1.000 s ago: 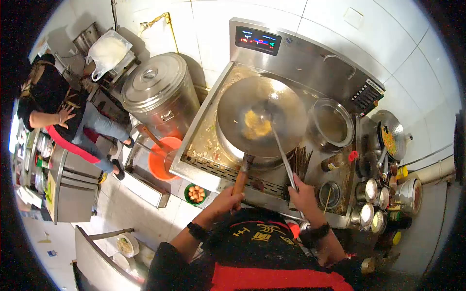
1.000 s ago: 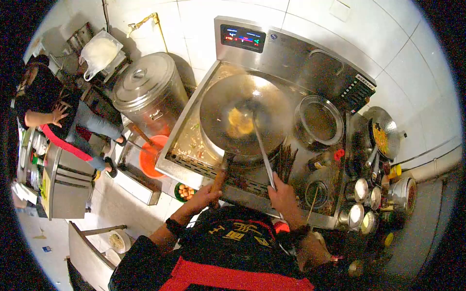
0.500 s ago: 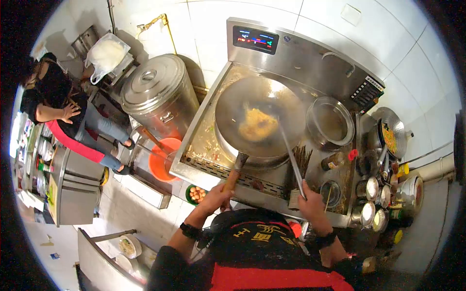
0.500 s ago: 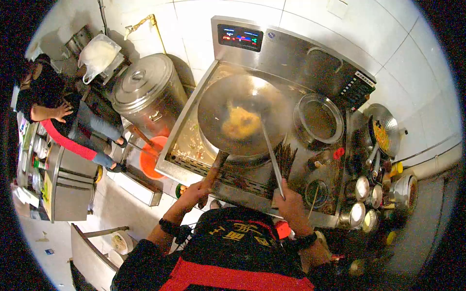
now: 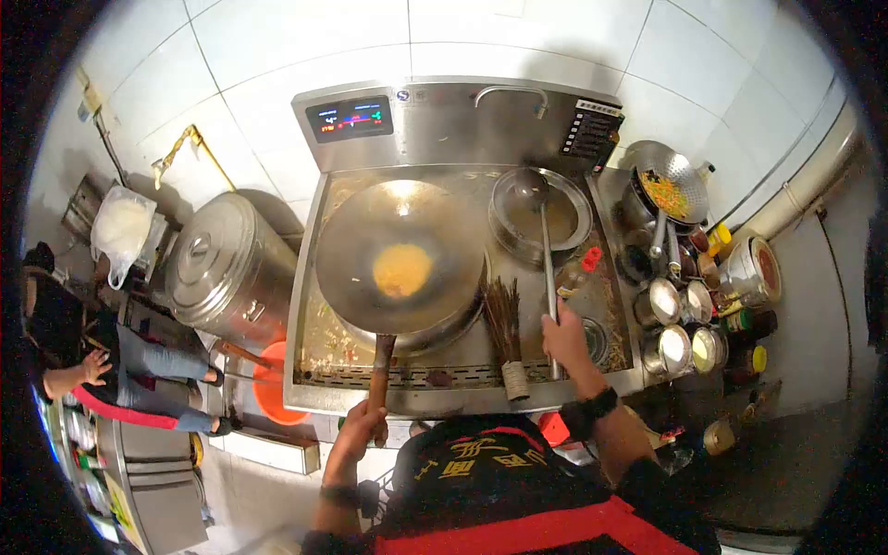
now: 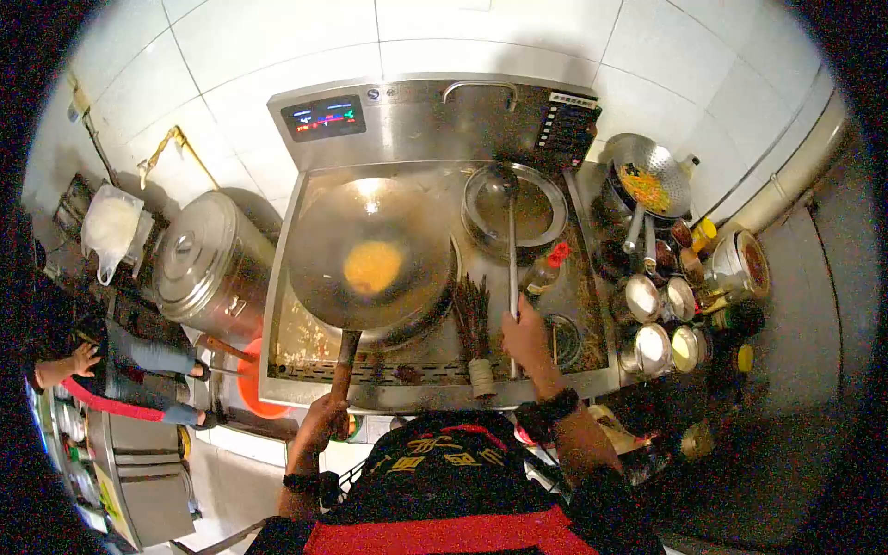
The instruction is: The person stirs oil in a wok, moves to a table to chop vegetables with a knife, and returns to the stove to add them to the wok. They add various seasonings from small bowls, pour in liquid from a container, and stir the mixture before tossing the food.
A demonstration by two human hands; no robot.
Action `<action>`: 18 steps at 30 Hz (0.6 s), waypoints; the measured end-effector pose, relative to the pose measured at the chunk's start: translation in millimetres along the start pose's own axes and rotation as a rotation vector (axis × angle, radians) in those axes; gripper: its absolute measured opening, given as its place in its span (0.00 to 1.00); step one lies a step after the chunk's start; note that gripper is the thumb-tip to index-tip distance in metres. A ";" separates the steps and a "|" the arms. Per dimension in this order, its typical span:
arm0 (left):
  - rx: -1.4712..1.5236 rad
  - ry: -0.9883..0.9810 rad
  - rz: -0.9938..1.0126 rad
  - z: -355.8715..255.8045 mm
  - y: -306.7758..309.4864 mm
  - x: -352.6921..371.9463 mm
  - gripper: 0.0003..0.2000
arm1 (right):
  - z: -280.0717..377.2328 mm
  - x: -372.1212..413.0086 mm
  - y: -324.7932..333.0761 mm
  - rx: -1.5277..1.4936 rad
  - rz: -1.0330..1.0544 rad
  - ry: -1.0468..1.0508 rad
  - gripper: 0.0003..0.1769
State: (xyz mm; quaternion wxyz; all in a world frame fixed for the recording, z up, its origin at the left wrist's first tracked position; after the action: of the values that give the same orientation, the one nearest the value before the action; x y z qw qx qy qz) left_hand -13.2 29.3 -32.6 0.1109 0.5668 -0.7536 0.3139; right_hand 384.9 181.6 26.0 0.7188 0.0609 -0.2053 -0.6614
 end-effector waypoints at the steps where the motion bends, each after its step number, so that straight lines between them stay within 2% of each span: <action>1: -0.006 -0.002 0.005 1.5 1.3 0.1 0.10 | -9.4 -12.8 6.2 -0.029 -0.036 -0.023 0.20; 2: -0.017 -0.003 0.014 4.0 3.0 -0.2 0.10 | -18.9 -23.3 13.0 -0.058 -0.070 -0.047 0.15; 6: -0.017 -0.001 0.013 1.5 0.6 1.1 0.11 | -32.2 -52.2 18.0 -0.081 0.028 -0.156 0.14; 8: -0.023 -0.011 0.006 1.0 1.8 1.6 0.11 | -26.3 -55.3 19.2 -0.068 -0.029 -0.151 0.05; 12: 0.020 -0.020 0.024 6.7 4.5 -1.3 0.11 | -46.1 -76.8 13.1 -0.275 0.069 -0.149 0.07; 14: 0.035 -0.025 0.028 9.6 6.1 -1.1 0.11 | -51.7 -72.8 4.6 -0.858 0.094 -0.263 0.10; 15: 0.055 -0.011 0.016 12.3 6.7 -1.9 0.11 | -49.9 -74.1 9.6 -0.852 0.099 -0.256 0.10; 17: 0.076 -0.001 0.006 12.8 6.4 -2.7 0.11 | -52.3 -69.4 -0.7 -1.340 0.204 -0.299 0.11; 18: 0.056 -0.007 0.004 10.4 5.4 -0.3 0.11 | -45.1 -60.6 3.1 -1.337 0.205 -0.297 0.11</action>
State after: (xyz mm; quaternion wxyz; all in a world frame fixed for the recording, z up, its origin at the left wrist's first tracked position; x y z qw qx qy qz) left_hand -16.2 24.1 -42.7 0.0917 0.5692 -0.7462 0.3329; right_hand 402.2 232.7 -26.8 0.6251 -0.5063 0.1454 -0.5759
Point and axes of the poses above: each hand's wrist, its own x-axis away from the middle knuckle, its own y-axis out of the back of the hand, z = x × y, the point moved 9 cm from there along -x, towards the middle knuckle, and after that the axes turned 13 degrees about z, right-handed, at the moved point
